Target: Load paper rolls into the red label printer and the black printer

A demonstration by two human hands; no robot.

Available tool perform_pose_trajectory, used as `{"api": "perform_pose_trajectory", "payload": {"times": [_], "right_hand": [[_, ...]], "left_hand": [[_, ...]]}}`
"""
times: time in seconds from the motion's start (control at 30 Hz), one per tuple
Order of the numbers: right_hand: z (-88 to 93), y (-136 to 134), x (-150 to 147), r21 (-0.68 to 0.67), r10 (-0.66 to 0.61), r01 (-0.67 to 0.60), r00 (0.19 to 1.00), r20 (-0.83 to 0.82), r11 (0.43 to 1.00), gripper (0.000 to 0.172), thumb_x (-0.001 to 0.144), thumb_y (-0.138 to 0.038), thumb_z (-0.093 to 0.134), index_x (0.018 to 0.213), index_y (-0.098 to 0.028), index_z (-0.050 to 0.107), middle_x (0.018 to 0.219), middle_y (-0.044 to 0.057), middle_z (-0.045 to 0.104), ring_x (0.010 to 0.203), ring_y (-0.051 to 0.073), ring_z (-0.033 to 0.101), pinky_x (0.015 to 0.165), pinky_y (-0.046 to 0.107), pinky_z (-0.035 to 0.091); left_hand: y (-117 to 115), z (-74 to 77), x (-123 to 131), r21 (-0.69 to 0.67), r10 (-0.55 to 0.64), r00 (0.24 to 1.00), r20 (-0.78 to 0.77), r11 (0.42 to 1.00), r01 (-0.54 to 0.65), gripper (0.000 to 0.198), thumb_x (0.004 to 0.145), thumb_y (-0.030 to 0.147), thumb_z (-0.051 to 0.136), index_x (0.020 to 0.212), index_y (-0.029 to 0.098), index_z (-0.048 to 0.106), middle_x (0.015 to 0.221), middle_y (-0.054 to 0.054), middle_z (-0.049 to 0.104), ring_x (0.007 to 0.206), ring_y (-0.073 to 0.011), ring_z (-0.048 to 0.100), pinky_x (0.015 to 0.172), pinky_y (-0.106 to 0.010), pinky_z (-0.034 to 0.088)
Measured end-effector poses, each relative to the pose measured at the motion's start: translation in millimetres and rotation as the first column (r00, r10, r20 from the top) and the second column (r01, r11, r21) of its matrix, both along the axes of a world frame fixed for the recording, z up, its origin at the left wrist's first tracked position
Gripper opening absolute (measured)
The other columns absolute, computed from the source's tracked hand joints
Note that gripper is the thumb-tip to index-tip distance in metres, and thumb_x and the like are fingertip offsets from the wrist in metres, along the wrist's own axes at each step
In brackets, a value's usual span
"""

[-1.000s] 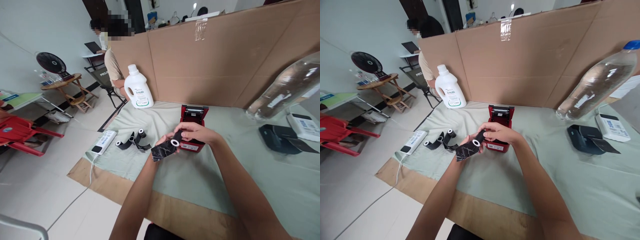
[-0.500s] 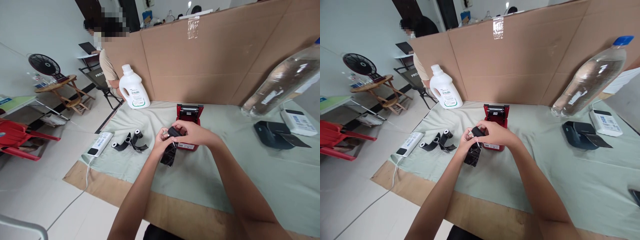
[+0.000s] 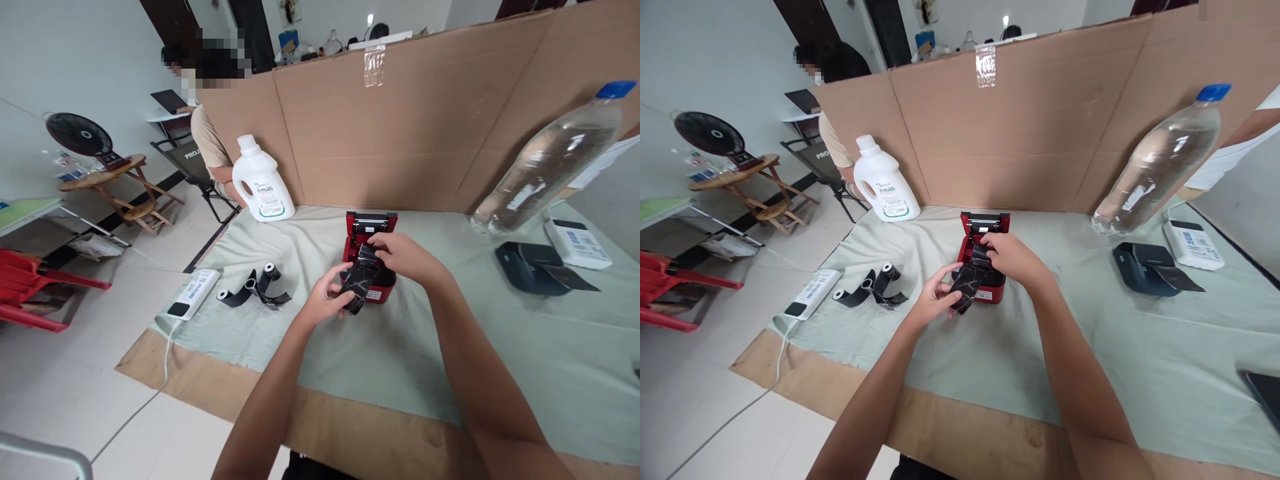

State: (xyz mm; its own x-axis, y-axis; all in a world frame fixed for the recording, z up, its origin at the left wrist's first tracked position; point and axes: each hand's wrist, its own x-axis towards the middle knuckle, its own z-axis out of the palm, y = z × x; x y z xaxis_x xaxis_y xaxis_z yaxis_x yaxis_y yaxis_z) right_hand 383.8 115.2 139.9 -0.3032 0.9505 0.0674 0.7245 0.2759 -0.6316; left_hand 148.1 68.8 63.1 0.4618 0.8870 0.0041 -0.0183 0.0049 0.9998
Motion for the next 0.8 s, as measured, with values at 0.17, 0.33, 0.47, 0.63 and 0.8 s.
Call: {"api": "perform_pose_trajectory", "payload": {"times": [0.17, 0.33, 0.47, 0.63, 0.8], "right_hand": [[-19.2, 10, -18, 0.061, -0.037, 0.023, 0.967, 0.252, 0.998, 0.042, 0.089, -0.004, 0.045, 0.120, -0.017, 0.070, 0.125, 0.015, 0.073, 0.120, 0.032, 0.063, 0.104, 0.044, 0.038], [-27.9, 18, -19, 0.017, -0.054, 0.055, 0.999, -0.006, 0.998, 0.043, 0.097, -0.012, 0.035, 0.129, -0.017, 0.064, 0.137, 0.014, 0.067, 0.128, 0.027, 0.059, 0.108, 0.041, 0.040], [-25.8, 20, -17, -0.001, -0.041, 0.043, 0.952, -0.305, 0.999, 0.035, 0.105, -0.030, 0.034, 0.118, -0.019, 0.064, 0.121, 0.009, 0.070, 0.110, 0.021, 0.064, 0.096, 0.035, 0.049], [-19.6, 17, -21, -0.194, -0.034, -0.075, 0.864, -0.502, 0.978, 0.038, 0.104, -0.050, 0.042, 0.109, -0.019, 0.062, 0.068, -0.005, 0.052, 0.057, 0.012, 0.048, 0.056, 0.025, 0.042], [-10.7, 14, -14, -0.337, -0.016, -0.215, 0.823, -0.568, 0.917, 0.035, 0.096, -0.048, 0.061, 0.113, -0.017, 0.066, 0.071, -0.004, 0.055, 0.050, 0.008, 0.050, 0.051, 0.023, 0.040]], "left_hand": [[1, -8.0, -1, 0.303, 0.075, 0.979, -0.190, 0.953, -0.014, 0.051, 0.091, 0.035, 0.066, 0.138, 0.017, 0.061, 0.051, 0.010, 0.051, 0.047, -0.0092, 0.051, 0.059, -0.023, 0.046], [3, -15.7, -2, 0.409, 0.130, 0.970, -0.205, 0.912, -0.036, 0.047, 0.094, 0.032, 0.061, 0.137, 0.016, 0.061, 0.056, 0.008, 0.054, 0.054, -0.0100, 0.055, 0.066, -0.023, 0.046], [4, -20.9, -4, 0.422, 0.152, 0.974, -0.170, 0.904, -0.068, 0.050, 0.095, 0.036, 0.059, 0.142, 0.017, 0.058, 0.061, 0.006, 0.061, 0.055, -0.0111, 0.057, 0.065, -0.023, 0.047], [7, -26.0, -4, 0.486, 0.214, 0.971, -0.106, 0.863, -0.138, 0.049, 0.094, 0.036, 0.062, 0.138, 0.015, 0.060, 0.063, 0.006, 0.056, 0.058, -0.0104, 0.053, 0.067, -0.023, 0.048], [7, -28.3, -2, 0.514, 0.279, 0.954, -0.108, 0.837, -0.186, 0.043, 0.092, 0.034, 0.064, 0.132, 0.017, 0.065, 0.062, 0.007, 0.051, 0.057, -0.0092, 0.047, 0.067, -0.023, 0.047]]}}
